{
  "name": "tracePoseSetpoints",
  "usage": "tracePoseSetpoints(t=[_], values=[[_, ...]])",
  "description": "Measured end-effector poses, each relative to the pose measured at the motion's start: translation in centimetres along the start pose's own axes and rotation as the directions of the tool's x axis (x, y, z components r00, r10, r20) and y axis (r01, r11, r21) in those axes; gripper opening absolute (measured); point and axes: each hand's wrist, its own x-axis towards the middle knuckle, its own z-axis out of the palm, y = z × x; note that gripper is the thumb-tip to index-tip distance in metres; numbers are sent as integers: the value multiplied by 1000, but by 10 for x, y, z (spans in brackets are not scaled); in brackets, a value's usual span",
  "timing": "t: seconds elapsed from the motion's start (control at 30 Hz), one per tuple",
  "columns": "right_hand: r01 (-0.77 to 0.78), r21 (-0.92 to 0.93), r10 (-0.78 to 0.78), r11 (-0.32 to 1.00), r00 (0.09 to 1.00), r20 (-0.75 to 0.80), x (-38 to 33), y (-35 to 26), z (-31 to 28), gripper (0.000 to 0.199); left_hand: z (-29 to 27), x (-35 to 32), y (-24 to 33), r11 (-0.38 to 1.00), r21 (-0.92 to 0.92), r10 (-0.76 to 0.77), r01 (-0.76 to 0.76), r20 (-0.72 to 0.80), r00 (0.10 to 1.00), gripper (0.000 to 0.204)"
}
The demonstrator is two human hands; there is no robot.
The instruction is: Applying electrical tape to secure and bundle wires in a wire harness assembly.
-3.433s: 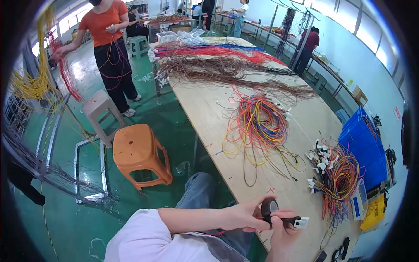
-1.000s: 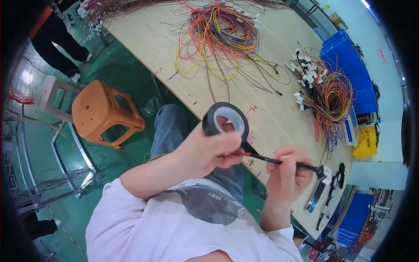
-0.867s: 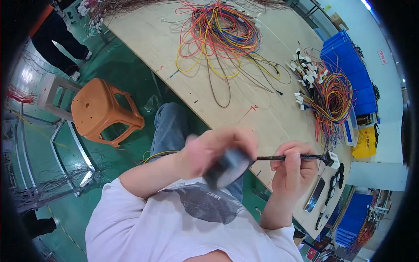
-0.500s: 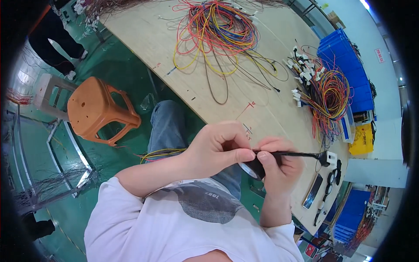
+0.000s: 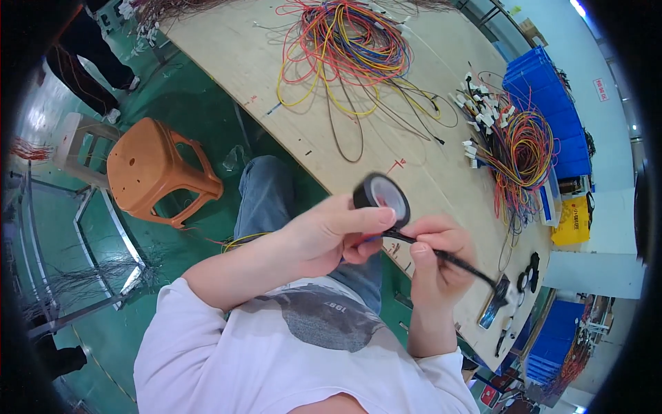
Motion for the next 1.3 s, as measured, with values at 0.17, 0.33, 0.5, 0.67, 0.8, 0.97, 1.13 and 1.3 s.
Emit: tracePoseSetpoints(t=[0.17, 0.33, 0.5, 0.67, 0.8, 0.97, 1.13, 1.3], values=[[-259, 249, 308, 933, 934, -182, -5, -13, -4, 6, -3, -11, 0, 903, 217, 339, -371, 168, 926, 69], [-325, 228, 369, 918, 911, -184, 1, -20, -4, 6, -16, -12, 1, 717, 379, 372, -586, 503, 780, 59], [-223, 80, 233, 971, 960, -155, -1, -21, 0, 6, 6, -1, -20, 306, 839, 700, -451, 123, 703, 53], [-181, 192, 222, 965, 949, -224, -3, -9, 3, 6, 7, -4, 1, 963, 224, 133, -148, 81, 988, 49], [-234, 337, 321, 912, 919, -229, -4, -14, -3, 6, -3, -11, 2, 945, -149, 313, -292, 137, 940, 49], [-372, 400, 471, 837, 863, -183, 4, -19, -10, 6, -32, -2, 10, 572, 420, 261, -705, 721, 641, 81], [-267, 379, 327, 886, 939, -103, 3, -19, -10, 10, -13, 6, -29, 431, 797, 624, -424, 76, 778, 57], [-230, 375, 286, 898, 953, -103, 0, -15, -7, 8, 7, 1, -2, 958, 277, 23, -67, 159, 987, 34]])
